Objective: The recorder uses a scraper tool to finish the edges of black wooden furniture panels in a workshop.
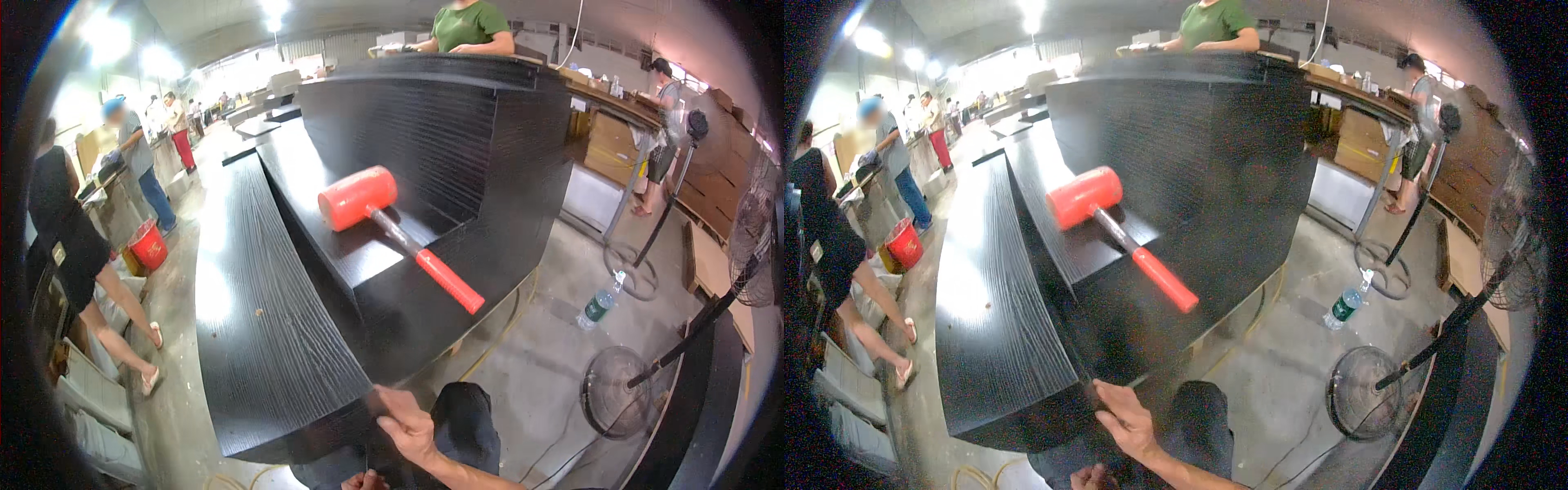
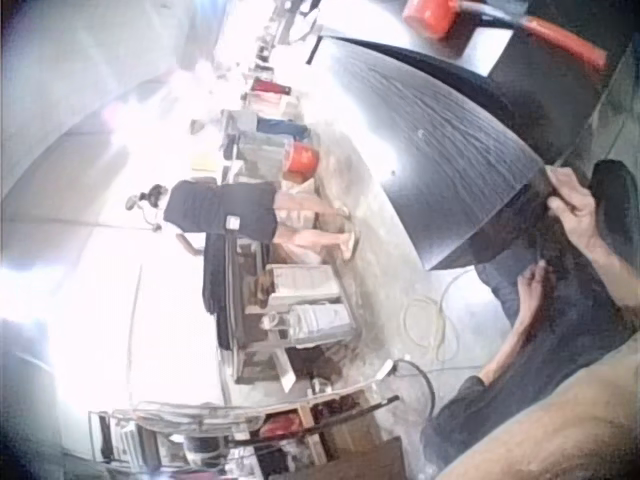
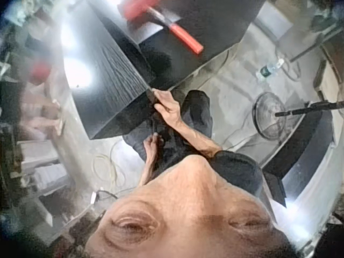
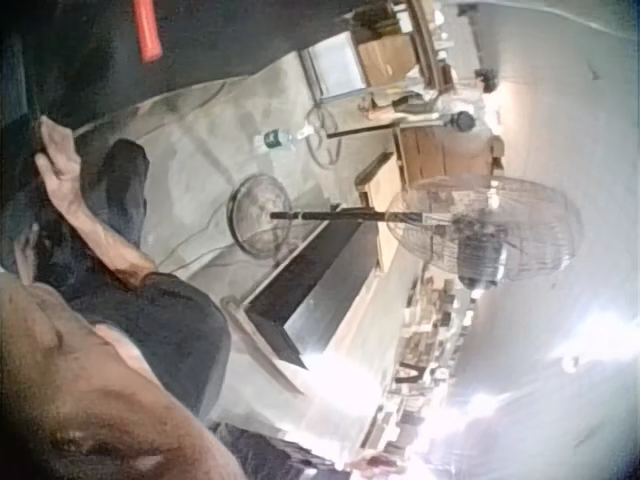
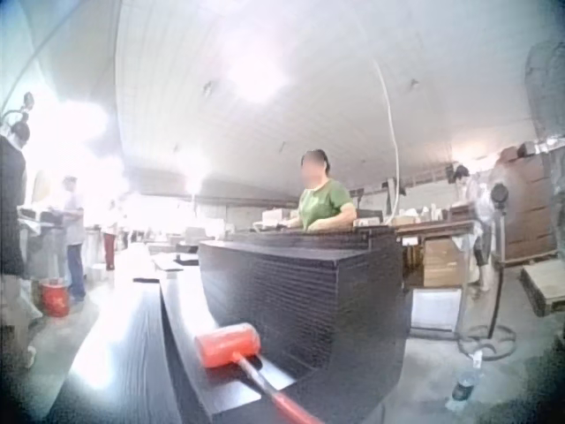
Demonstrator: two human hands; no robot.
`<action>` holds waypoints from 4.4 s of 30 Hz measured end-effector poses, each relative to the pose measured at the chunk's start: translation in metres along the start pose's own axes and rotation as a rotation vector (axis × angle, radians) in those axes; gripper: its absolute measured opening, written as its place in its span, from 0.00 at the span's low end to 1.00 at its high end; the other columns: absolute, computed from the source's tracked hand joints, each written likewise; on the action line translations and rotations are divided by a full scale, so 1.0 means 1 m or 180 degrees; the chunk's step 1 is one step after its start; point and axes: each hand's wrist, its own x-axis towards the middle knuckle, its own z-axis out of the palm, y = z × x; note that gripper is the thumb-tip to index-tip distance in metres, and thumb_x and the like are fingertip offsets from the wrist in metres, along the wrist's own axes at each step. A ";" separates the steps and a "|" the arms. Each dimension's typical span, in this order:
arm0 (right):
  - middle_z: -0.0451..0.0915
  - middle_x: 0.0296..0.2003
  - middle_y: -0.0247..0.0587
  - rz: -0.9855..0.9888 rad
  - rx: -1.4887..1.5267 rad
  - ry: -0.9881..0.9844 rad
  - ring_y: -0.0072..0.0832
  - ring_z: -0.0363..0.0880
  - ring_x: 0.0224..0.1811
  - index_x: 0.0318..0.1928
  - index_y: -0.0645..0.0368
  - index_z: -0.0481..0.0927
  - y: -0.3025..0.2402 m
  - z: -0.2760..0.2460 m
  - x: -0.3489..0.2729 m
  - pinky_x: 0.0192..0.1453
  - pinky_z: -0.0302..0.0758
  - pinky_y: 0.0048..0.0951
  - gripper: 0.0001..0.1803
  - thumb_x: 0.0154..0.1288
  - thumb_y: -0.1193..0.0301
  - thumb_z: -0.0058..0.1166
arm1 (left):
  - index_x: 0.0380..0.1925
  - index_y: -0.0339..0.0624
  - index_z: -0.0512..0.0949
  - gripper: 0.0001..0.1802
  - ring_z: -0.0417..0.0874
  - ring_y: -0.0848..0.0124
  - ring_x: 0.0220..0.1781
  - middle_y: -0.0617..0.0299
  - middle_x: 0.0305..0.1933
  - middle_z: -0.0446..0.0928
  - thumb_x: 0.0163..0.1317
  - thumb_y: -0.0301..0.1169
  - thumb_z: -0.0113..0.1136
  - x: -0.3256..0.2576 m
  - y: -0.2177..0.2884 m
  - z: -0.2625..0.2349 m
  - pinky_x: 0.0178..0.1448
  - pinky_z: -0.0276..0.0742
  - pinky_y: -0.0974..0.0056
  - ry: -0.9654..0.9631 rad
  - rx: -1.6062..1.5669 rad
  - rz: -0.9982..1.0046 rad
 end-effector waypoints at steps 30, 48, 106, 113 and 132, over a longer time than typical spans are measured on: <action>0.60 0.16 0.21 0.0860 0.0888 -0.0698 0.09 0.55 0.20 0.18 0.58 0.66 -0.067 -0.045 0.099 0.21 0.51 0.22 0.24 0.73 0.64 0.54 | 0.28 0.25 0.80 0.20 0.82 0.66 0.26 0.50 0.25 0.80 0.73 0.32 0.49 -0.025 0.139 0.101 0.35 0.79 0.64 -0.1230 -0.0752 0.1382; 0.56 0.16 0.29 0.0831 0.0764 -0.0888 0.15 0.53 0.22 0.19 0.63 0.63 -0.056 -0.030 0.108 0.23 0.55 0.30 0.26 0.73 0.63 0.51 | 0.26 0.32 0.79 0.20 0.80 0.63 0.20 0.50 0.22 0.80 0.74 0.35 0.49 -0.025 0.136 0.114 0.29 0.81 0.60 -0.0644 -0.0903 0.1724; 0.63 0.15 0.31 0.1649 -0.0077 0.0676 0.14 0.58 0.21 0.22 0.64 0.70 0.051 -0.023 -0.029 0.22 0.59 0.27 0.22 0.72 0.65 0.56 | 0.28 0.32 0.82 0.19 0.81 0.72 0.22 0.56 0.22 0.82 0.70 0.39 0.60 0.062 0.004 0.047 0.32 0.77 0.67 -0.0189 0.0197 0.0391; 0.69 0.17 0.47 0.1493 -0.0407 0.0750 0.27 0.65 0.18 0.28 0.67 0.76 0.083 -0.010 -0.053 0.25 0.66 0.34 0.14 0.69 0.70 0.55 | 0.26 0.33 0.80 0.18 0.80 0.70 0.21 0.58 0.21 0.79 0.70 0.38 0.61 0.082 -0.022 0.036 0.29 0.75 0.67 -0.0115 -0.0047 0.0343; 0.70 0.22 0.27 0.2938 0.0007 0.0108 0.17 0.65 0.25 0.31 0.62 0.77 0.105 -0.035 -0.078 0.28 0.63 0.27 0.15 0.72 0.63 0.54 | 0.33 0.30 0.81 0.20 0.81 0.71 0.25 0.57 0.25 0.81 0.71 0.40 0.57 0.039 -0.024 0.028 0.32 0.76 0.66 -0.0453 0.0357 -0.0211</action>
